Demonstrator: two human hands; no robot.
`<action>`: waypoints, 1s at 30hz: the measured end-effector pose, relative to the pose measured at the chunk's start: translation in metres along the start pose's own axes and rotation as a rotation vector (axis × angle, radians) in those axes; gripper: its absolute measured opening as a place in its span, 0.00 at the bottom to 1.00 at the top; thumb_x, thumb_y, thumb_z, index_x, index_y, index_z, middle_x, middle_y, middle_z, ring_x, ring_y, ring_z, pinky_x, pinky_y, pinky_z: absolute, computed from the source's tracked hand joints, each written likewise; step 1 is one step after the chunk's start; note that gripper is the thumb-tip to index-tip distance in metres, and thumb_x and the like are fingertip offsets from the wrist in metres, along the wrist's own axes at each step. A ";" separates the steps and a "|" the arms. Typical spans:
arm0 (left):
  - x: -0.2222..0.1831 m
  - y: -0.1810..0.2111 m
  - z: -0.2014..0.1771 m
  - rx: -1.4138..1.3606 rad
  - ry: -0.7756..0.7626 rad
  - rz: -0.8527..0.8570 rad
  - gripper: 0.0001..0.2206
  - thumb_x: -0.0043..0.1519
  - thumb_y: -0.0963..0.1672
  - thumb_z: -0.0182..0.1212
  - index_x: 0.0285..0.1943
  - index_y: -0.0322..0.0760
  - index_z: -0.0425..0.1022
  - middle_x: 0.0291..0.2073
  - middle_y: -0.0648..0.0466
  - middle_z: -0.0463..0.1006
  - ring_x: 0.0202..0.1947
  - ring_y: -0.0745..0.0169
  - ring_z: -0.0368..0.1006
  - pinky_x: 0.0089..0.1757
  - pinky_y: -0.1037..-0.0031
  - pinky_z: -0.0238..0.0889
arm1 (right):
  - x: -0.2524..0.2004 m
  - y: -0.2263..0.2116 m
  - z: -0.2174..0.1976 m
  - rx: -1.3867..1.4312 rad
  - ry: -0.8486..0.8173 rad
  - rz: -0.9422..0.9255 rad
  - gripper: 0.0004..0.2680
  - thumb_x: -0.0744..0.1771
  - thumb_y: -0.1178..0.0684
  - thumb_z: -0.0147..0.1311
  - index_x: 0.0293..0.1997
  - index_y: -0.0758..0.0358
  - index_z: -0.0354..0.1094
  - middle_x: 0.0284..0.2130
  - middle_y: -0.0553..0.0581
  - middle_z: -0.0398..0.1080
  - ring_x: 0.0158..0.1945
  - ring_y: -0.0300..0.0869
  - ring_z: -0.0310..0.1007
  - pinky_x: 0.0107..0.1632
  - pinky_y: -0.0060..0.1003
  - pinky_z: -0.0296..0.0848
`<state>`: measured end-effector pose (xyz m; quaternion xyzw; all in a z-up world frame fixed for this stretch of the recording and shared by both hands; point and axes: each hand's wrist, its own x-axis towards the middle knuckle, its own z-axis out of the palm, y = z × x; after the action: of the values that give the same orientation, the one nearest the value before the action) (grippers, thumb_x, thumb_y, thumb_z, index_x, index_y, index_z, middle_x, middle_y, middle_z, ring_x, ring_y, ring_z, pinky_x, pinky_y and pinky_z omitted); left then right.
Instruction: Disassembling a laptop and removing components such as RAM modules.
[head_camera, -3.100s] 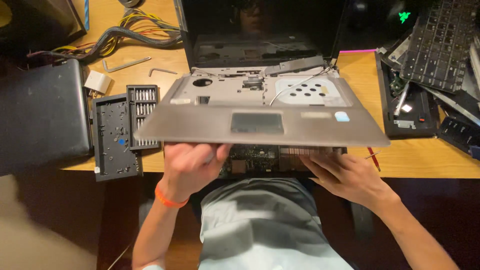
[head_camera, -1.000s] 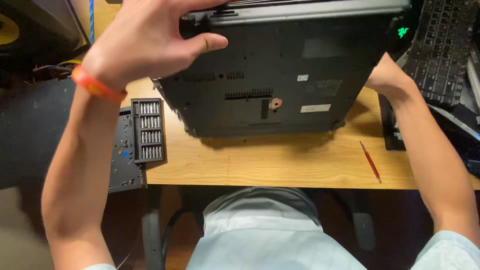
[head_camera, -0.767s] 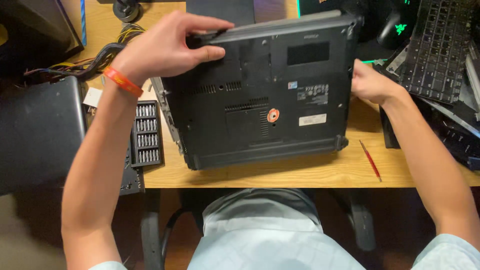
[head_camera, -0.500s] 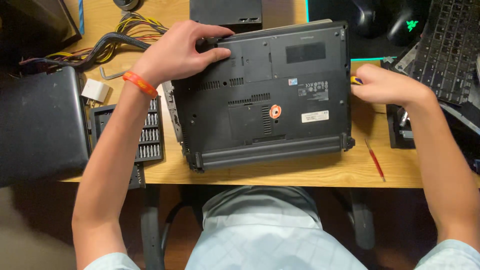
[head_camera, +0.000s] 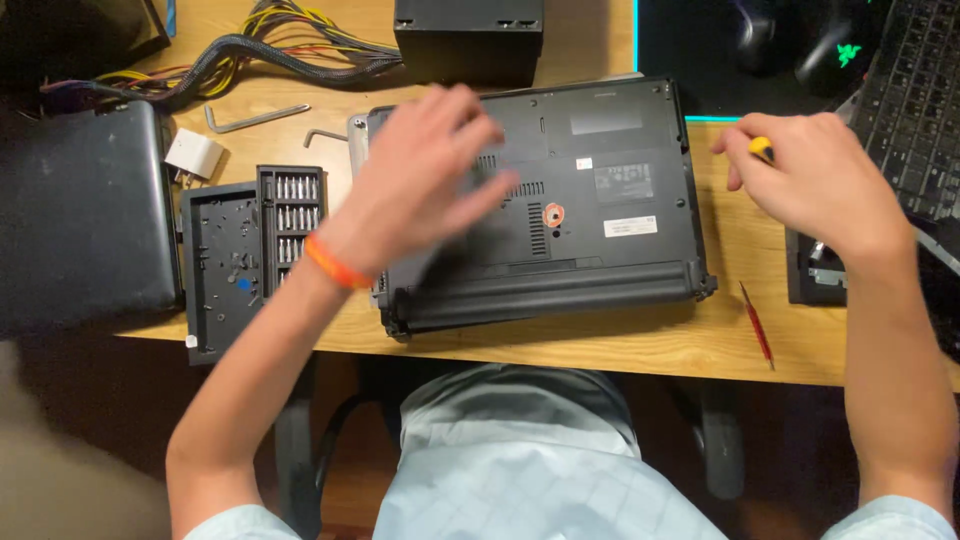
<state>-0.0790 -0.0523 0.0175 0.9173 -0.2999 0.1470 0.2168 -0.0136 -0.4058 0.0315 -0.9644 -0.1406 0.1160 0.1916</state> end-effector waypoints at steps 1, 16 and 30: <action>-0.007 0.009 0.002 0.002 -0.003 0.001 0.16 0.65 0.50 0.69 0.49 0.33 0.74 0.45 0.46 0.71 0.48 0.47 0.67 0.48 0.61 0.62 | -0.008 -0.009 -0.004 0.003 0.000 0.000 0.10 0.70 0.50 0.49 0.46 0.64 0.76 0.25 0.59 0.77 0.25 0.47 0.76 0.34 0.41 0.72; -0.031 0.028 0.015 -0.420 -0.086 -0.196 0.14 0.58 0.43 0.70 0.47 0.33 0.71 0.37 0.52 0.76 0.42 0.53 0.72 0.44 0.66 0.65 | -0.035 -0.029 0.014 0.160 0.059 -0.338 0.08 0.71 0.55 0.49 0.51 0.65 0.74 0.28 0.53 0.77 0.28 0.42 0.76 0.35 0.35 0.72; -0.077 0.003 0.027 -0.633 0.354 -0.567 0.11 0.71 0.39 0.61 0.60 0.28 0.72 0.42 0.53 0.81 0.41 0.75 0.73 0.44 0.81 0.68 | -0.025 -0.077 0.053 0.124 -0.002 -0.663 0.11 0.65 0.52 0.61 0.51 0.60 0.76 0.31 0.55 0.72 0.28 0.46 0.72 0.32 0.40 0.70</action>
<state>-0.1367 -0.0302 -0.0362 0.8126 -0.0254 0.1376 0.5658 -0.0693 -0.3277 0.0193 -0.8526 -0.4395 0.0565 0.2769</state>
